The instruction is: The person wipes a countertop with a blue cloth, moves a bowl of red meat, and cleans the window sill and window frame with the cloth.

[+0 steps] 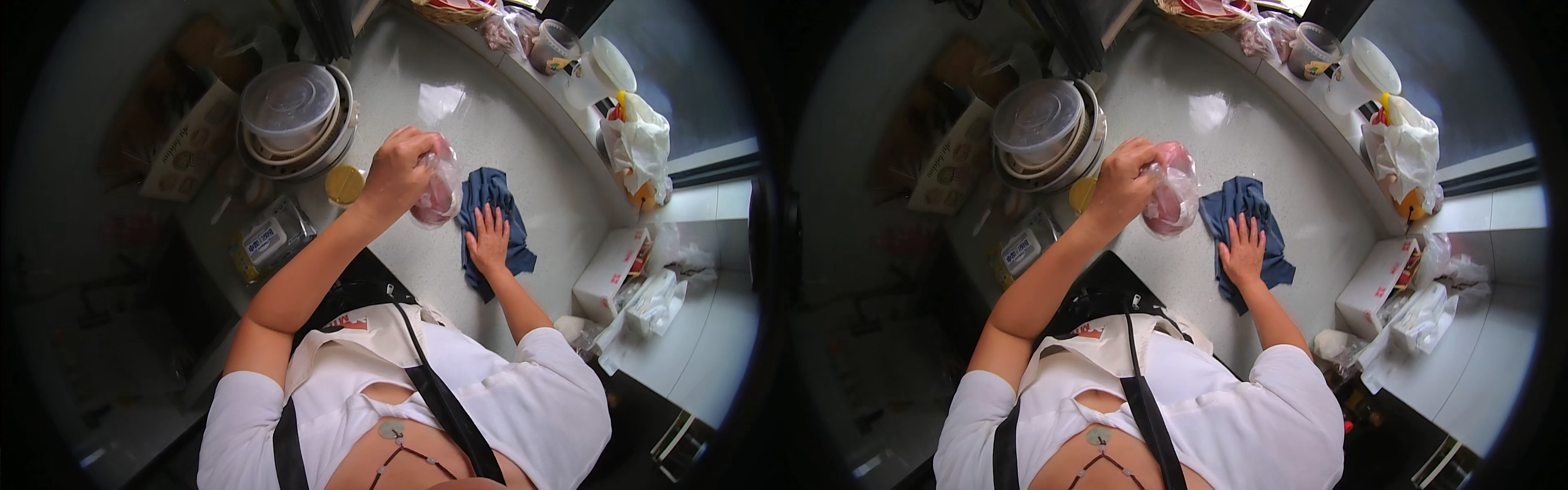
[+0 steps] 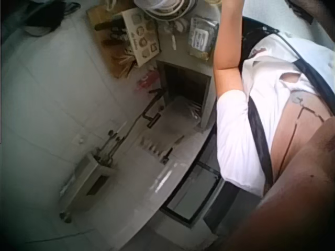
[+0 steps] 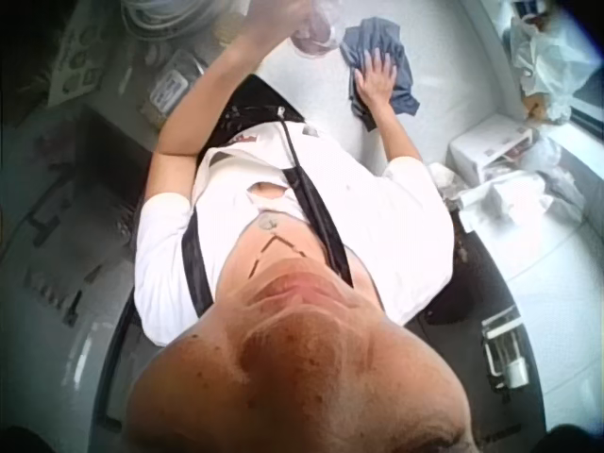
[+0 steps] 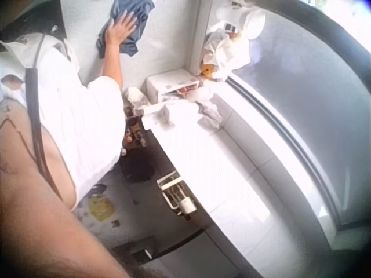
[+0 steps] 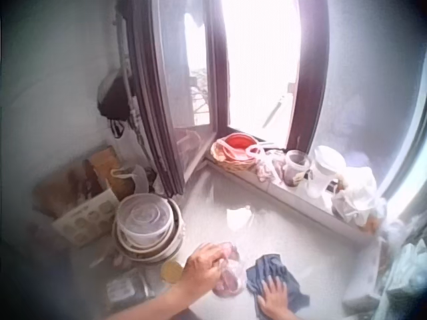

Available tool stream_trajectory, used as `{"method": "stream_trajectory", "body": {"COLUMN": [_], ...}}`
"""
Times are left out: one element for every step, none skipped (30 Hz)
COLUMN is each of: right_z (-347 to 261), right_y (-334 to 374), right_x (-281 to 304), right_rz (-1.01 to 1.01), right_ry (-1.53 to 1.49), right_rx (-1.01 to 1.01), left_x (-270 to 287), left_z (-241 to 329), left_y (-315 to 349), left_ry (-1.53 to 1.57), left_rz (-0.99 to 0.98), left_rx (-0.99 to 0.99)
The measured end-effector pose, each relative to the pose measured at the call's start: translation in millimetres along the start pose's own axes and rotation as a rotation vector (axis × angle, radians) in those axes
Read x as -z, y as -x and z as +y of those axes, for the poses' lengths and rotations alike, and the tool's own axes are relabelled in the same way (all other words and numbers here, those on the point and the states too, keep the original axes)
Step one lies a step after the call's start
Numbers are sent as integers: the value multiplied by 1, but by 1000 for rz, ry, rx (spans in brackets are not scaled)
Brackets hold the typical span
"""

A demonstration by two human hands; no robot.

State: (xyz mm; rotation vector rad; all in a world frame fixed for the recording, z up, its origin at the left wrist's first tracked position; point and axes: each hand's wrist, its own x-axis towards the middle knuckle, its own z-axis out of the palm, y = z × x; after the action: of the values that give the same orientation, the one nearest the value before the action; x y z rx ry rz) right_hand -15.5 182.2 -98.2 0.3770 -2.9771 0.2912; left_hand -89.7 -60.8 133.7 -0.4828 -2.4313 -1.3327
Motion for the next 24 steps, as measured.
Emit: {"method": "stream_trajectory", "body": {"right_z": [-1, 2, 5, 6, 5, 3, 4, 6, 6, 7, 9, 10, 13, 16, 19, 21, 26, 28, 31, 33, 35, 37, 40, 41], "right_y": [-3, -9, -16, -27, -40, -52, -62, -69, -78, -87, -96, -109, -124, -141, -159, -178, -198, -217, -237, -255, -274, -292, -310, -327], "right_x": [2, 4, 9, 12, 15, 16, 15, 12, 9, 8, 8, 7, 6, 1, -5, -9, -15, -23, -28, -33, -38, -43, -47, -50], "right_rz": [-22, -74, -106, -116, -125, -138, -128, -132, -127, -143, -158, -154, -147, -109, -72, -18, 9, 10, 18, 25, 33, 45, 59, 69], "right_ry": [-11, -35, -58, -77, -96, -109, -124, -125, -127, -137, -148, -160, -165, -162, -162, -139, -133, -127, -121, -118, -116, -122, -131, -126], "right_rx": [24, 63, 107, 140, 172, 197, 217, 237, 266, 289, 318, 350, 379, 385, 393, 383, 378, 377, 373, 367, 363, 358, 358, 349], "left_x": [1, 1, 1, 1, 2, 4, 4, 4, 5, 4, 2, 0, -2, -3, -4, -5, -6, -7, -7, -8, -9, -9, -8, -7], "left_z": [0, -1, -3, -5, -9, -15, -20, -22, -25, -29, -33, -38, -41, -43, -44, -46, -48, -53, -54, -56, -57, -56, -55, -54], "left_y": [-8, -15, -20, -25, -31, -36, -41, -47, -51, -54, -53, -53, -54, -54, -55, -55, -56, -55, -57, -57, -58, -61, -64, -68], "left_ry": [3, -36, -36, -35, -33, -45, -57, -68, -88, -117, -144, -173, -195, -200, -190, -182, -175, -186, -183, -180, -178, -174, -169, -163], "left_rz": [-7, 0, 9, 17, 24, 41, 31, 21, 20, -1, -4, -8, -12, -22, -17, -14, -10, -18, -19, -20, -20, -21, -24, -23], "left_rx": [17, 15, 25, 34, 43, 77, 105, 131, 154, 137, 128, 119, 105, 146, 165, 182, 201, 208, 217, 226, 235, 257, 268, 279]}}
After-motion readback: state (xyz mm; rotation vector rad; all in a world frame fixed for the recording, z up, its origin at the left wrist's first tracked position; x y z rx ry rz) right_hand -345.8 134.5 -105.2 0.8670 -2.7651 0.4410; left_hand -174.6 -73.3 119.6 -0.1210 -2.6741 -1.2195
